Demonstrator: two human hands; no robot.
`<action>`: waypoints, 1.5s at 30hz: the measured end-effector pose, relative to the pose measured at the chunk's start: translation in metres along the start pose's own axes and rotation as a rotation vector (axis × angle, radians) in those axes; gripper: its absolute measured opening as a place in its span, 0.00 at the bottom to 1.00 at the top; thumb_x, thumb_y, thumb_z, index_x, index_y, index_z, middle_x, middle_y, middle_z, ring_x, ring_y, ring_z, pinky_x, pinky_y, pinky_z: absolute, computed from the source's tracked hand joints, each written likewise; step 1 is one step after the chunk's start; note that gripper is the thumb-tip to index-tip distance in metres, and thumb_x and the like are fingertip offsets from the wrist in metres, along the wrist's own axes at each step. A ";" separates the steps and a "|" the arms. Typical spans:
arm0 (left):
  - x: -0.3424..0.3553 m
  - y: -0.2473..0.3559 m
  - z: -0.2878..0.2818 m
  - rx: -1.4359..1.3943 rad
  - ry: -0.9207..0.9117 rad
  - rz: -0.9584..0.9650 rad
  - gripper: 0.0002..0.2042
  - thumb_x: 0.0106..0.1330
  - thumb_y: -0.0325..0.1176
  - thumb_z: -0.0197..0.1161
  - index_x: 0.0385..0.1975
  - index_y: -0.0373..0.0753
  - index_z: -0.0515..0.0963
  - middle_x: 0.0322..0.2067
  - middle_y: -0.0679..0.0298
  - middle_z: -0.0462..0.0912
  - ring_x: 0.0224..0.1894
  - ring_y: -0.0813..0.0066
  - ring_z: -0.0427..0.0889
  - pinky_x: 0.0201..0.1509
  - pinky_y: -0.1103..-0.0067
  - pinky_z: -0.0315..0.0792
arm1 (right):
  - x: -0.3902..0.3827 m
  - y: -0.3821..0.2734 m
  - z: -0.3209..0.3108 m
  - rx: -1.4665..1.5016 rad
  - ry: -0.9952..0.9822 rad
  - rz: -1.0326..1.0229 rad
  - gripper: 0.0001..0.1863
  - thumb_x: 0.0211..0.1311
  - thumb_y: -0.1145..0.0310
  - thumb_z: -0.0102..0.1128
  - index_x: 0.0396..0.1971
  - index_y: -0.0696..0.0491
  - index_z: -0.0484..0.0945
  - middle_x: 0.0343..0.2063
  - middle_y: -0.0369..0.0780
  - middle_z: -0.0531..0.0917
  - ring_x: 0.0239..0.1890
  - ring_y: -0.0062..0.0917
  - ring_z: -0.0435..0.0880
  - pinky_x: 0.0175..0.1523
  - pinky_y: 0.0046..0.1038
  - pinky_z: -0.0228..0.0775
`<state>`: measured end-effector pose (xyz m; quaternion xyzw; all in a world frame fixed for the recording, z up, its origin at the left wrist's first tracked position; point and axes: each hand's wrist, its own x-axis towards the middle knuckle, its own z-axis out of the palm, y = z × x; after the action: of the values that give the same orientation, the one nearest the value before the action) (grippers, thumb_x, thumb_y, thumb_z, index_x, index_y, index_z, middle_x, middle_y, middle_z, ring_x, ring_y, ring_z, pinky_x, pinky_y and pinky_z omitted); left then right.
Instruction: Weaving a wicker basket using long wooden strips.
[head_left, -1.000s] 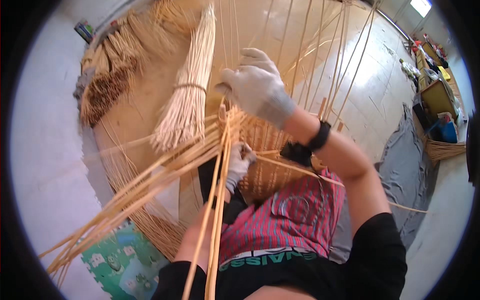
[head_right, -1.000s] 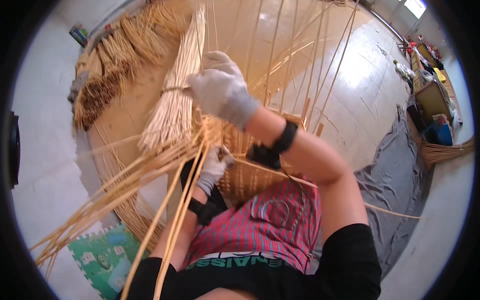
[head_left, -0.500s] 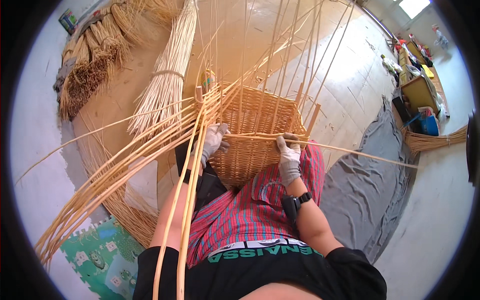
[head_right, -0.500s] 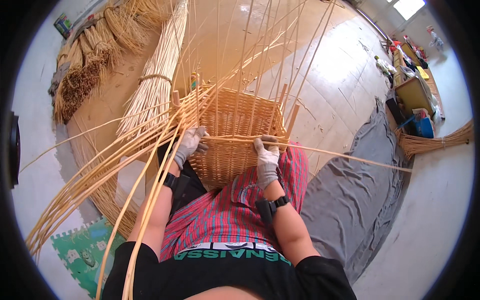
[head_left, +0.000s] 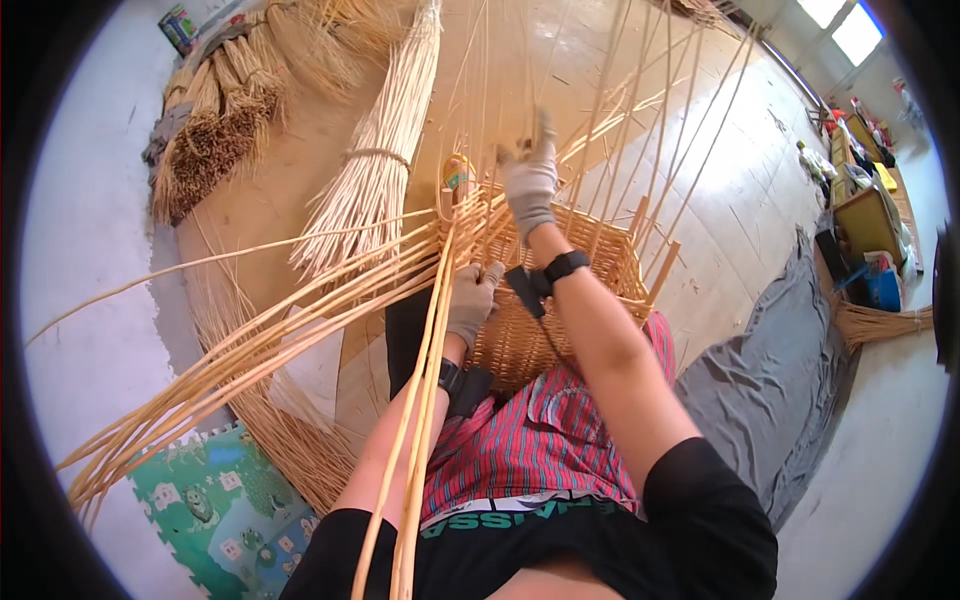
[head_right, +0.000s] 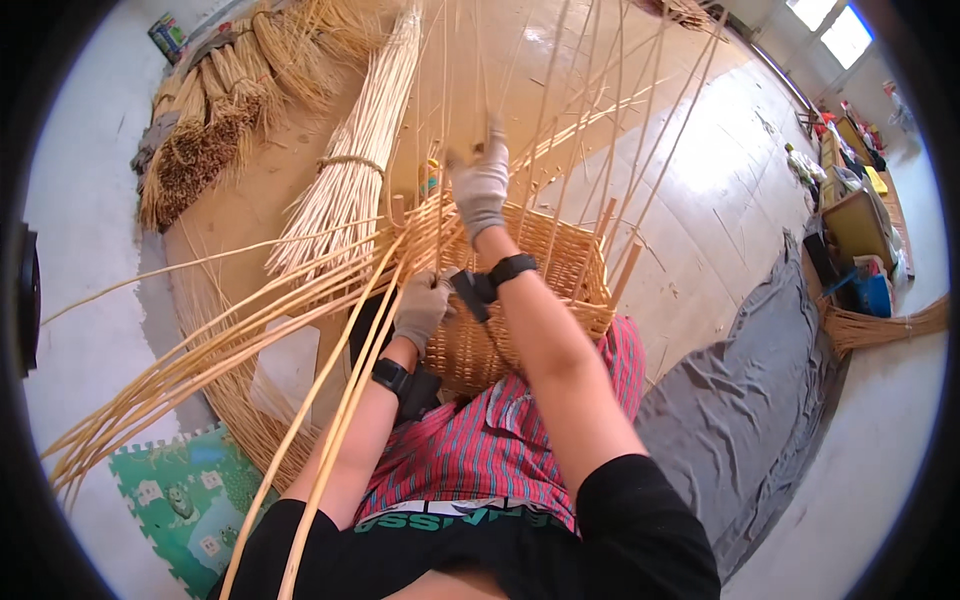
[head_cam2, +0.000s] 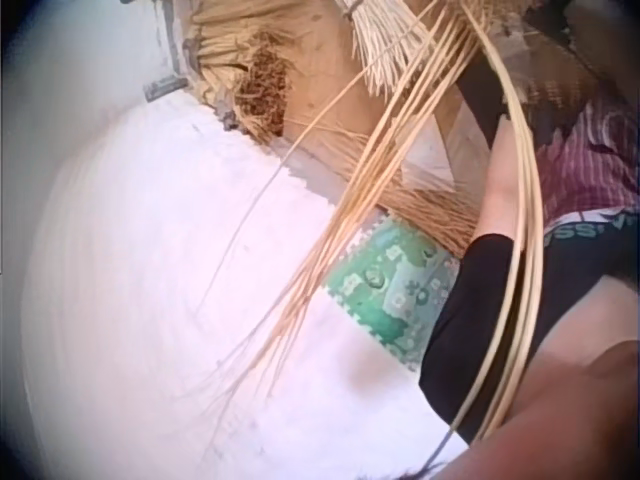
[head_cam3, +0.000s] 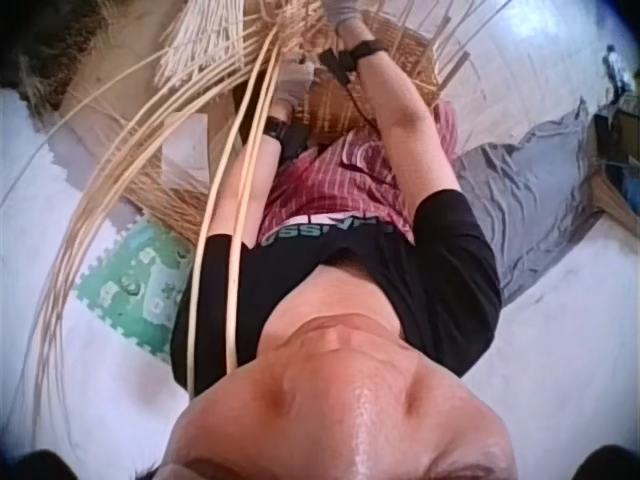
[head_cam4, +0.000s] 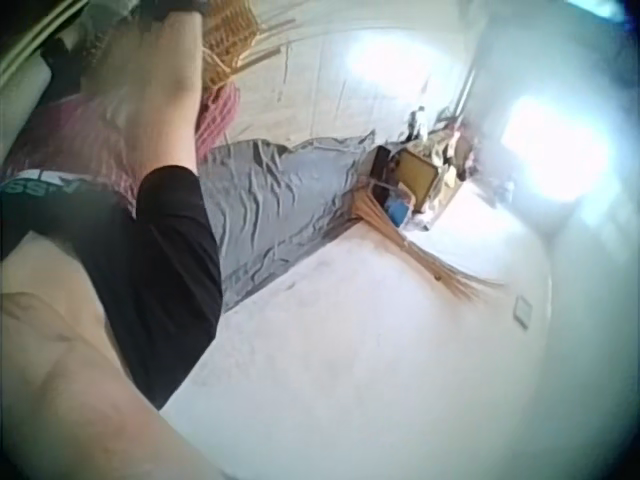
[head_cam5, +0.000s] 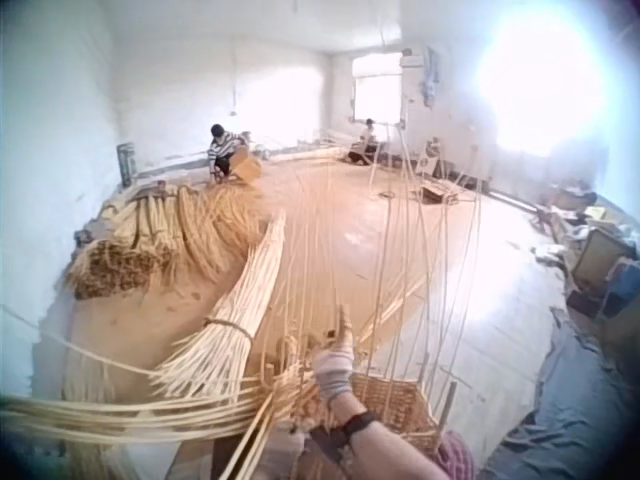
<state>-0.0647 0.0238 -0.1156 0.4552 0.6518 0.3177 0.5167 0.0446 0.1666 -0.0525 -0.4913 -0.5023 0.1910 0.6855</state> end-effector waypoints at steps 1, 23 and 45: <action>-0.005 -0.004 -0.004 0.004 0.016 0.054 0.24 0.70 0.53 0.65 0.28 0.33 0.78 0.17 0.62 0.78 0.18 0.72 0.81 0.24 0.76 0.76 | -0.012 -0.028 -0.002 -0.040 0.037 0.363 0.32 0.65 0.69 0.65 0.69 0.48 0.66 0.33 0.36 0.78 0.31 0.21 0.67 0.38 0.24 0.69; -0.026 0.002 0.028 -0.144 0.319 0.470 0.08 0.74 0.28 0.59 0.49 0.38 0.73 0.40 0.59 0.83 0.37 0.74 0.84 0.27 0.78 0.81 | -0.130 -0.036 -0.249 0.145 0.291 0.547 0.07 0.79 0.63 0.51 0.45 0.50 0.67 0.37 0.44 0.86 0.39 0.29 0.87 0.48 0.33 0.80; -0.010 0.043 0.075 0.094 -0.340 0.175 0.24 0.59 0.51 0.75 0.39 0.36 0.76 0.30 0.61 0.84 0.30 0.72 0.84 0.35 0.75 0.79 | -0.129 0.002 -0.280 0.423 0.368 0.348 0.09 0.81 0.61 0.43 0.51 0.49 0.65 0.26 0.38 0.77 0.23 0.27 0.73 0.41 0.39 0.75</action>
<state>0.0194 0.0271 -0.0936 0.5809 0.5272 0.2493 0.5678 0.2358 -0.0644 -0.1226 -0.4427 -0.2278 0.3132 0.8087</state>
